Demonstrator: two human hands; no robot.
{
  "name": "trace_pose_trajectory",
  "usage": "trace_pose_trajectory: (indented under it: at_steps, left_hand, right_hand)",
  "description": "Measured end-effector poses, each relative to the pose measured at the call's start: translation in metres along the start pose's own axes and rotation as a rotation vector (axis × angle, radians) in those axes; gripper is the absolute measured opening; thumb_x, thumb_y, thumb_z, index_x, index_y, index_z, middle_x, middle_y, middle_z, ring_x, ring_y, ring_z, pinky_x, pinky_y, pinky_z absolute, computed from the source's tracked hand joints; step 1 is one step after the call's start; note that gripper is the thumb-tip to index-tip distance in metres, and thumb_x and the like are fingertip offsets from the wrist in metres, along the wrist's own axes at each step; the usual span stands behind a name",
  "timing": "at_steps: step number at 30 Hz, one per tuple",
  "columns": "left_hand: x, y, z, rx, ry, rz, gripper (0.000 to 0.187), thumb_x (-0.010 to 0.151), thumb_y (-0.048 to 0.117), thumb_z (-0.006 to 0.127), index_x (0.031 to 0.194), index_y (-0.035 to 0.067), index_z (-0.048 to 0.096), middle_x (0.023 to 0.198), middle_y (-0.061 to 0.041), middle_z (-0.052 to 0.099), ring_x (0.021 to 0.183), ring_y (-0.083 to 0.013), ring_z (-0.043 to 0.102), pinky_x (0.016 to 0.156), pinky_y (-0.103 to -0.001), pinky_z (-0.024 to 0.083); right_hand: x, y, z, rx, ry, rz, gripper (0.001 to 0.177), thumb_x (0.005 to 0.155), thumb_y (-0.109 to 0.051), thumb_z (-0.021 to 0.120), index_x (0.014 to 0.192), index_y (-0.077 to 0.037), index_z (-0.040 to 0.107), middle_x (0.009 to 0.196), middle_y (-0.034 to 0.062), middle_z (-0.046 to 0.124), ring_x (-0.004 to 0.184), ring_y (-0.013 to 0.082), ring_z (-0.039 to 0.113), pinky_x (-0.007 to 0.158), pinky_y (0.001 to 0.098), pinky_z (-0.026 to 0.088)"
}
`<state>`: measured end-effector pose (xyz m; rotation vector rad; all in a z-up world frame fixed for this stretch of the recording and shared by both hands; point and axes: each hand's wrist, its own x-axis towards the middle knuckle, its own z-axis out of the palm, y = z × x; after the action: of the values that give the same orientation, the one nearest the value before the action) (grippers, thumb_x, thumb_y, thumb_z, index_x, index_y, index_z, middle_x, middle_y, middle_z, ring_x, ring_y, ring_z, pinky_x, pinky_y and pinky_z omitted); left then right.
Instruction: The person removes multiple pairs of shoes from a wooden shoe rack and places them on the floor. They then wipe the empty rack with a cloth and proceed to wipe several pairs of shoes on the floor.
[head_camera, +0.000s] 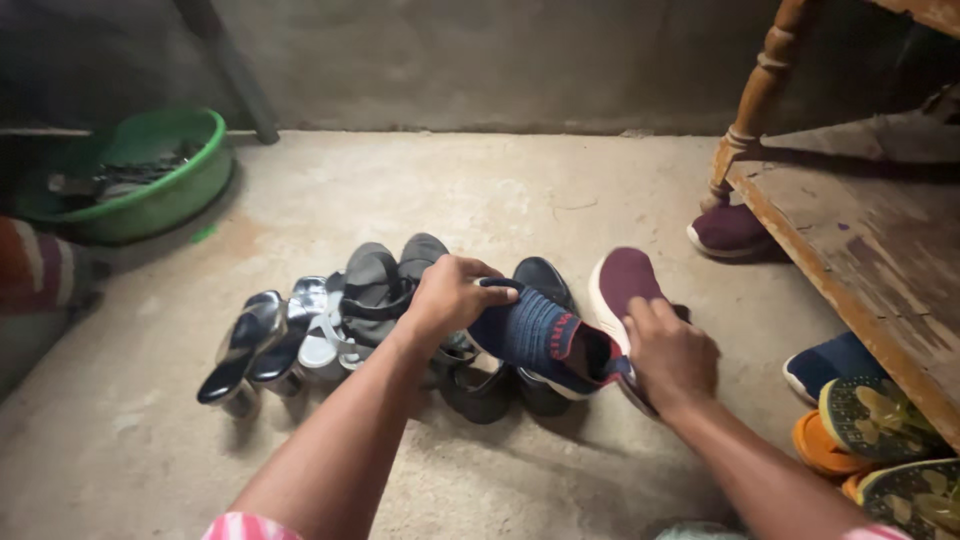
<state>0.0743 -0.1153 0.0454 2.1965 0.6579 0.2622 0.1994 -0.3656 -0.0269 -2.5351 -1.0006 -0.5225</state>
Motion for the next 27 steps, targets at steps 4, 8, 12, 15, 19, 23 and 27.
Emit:
trace_pose_trajectory:
  at_steps: [4,8,12,15,19,23,27]
  left_hand:
    - [0.005,-0.002,0.025,0.026,-0.025,-0.008,0.048,0.067,0.034,0.089,0.108,0.011,0.081,0.107,-0.017,0.078,0.104,-0.0268,0.076,0.094,-0.036,0.057]
    - [0.007,-0.010,0.049,0.037,-0.056,-0.011,0.049,0.067,0.037,0.090,0.109,0.013,0.081,0.110,-0.017,0.077,0.106,-0.0273,0.074,0.094,-0.036,0.056]
    - [0.009,-0.015,0.063,-0.041,-0.089,0.076,0.052,0.068,0.040,0.090,0.109,0.010,0.081,0.110,-0.017,0.078,0.107,-0.0263,0.076,0.095,-0.035,0.057]
    - [0.000,-0.015,0.075,-0.112,-0.030,-0.025,0.057,0.067,0.039,0.092,0.112,0.006,0.078,0.112,-0.016,0.077,0.107,-0.0255,0.075,0.095,-0.034,0.056]
    - [-0.017,-0.017,0.095,-0.101,0.014,-0.131,0.057,0.069,0.040,0.091,0.113,0.006,0.078,0.111,-0.018,0.078,0.106,-0.0255,0.075,0.095,-0.035,0.056]
    - [-0.034,-0.020,0.127,-0.284,0.101,-0.163,0.061,0.068,0.039,0.087,0.116,0.005,0.074,0.113,-0.017,0.078,0.105,-0.0259,0.077,0.091,-0.037,0.059]
    - [-0.054,-0.023,0.153,-0.081,0.165,-0.147,0.054,0.082,0.041,0.079,0.122,0.004,0.071,0.118,-0.022,0.071,0.115,-0.0365,0.065,0.097,-0.043,0.051]
  right_hand:
    - [0.012,0.000,0.027,0.163,-0.072,0.020,0.021,0.095,-0.037,0.062,0.093,-0.018,0.072,0.092,0.0090,0.071,0.079,0.0373,0.070,0.066,0.0493,0.055]
    - [0.016,0.002,0.035,0.589,-0.487,0.193,0.046,0.105,-0.050,0.057,0.100,-0.009,0.077,0.089,0.0115,0.080,0.078,0.0220,0.073,0.073,0.0373,0.056]
    - [0.010,0.014,0.021,0.857,-0.772,0.368,0.050,0.092,-0.053,0.065,0.119,-0.012,0.076,0.095,0.0041,0.078,0.079,0.0169,0.068,0.069,0.0345,0.054]
    - [0.001,0.020,0.012,0.885,-0.898,0.307,0.061,0.080,-0.043,0.077,0.133,-0.014,0.065,0.102,0.0026,0.074,0.086,0.0146,0.069,0.066,0.0331,0.057]
    - [-0.018,0.024,0.016,1.106,-0.966,0.182,0.070,0.081,-0.031,0.083,0.140,-0.005,0.055,0.109,0.0091,0.078,0.094,0.0130,0.074,0.074,0.0274,0.061]
    - [-0.042,0.026,0.023,1.030,-0.961,0.255,0.060,0.078,-0.025,0.080,0.130,-0.004,0.060,0.094,0.0111,0.076,0.076,0.0179,0.069,0.058,0.0361,0.053]
    - [-0.070,0.028,0.024,0.822,-0.969,0.249,0.049,0.080,-0.018,0.080,0.122,-0.006,0.058,0.090,0.0107,0.074,0.076,0.0178,0.071,0.063,0.0365,0.057]
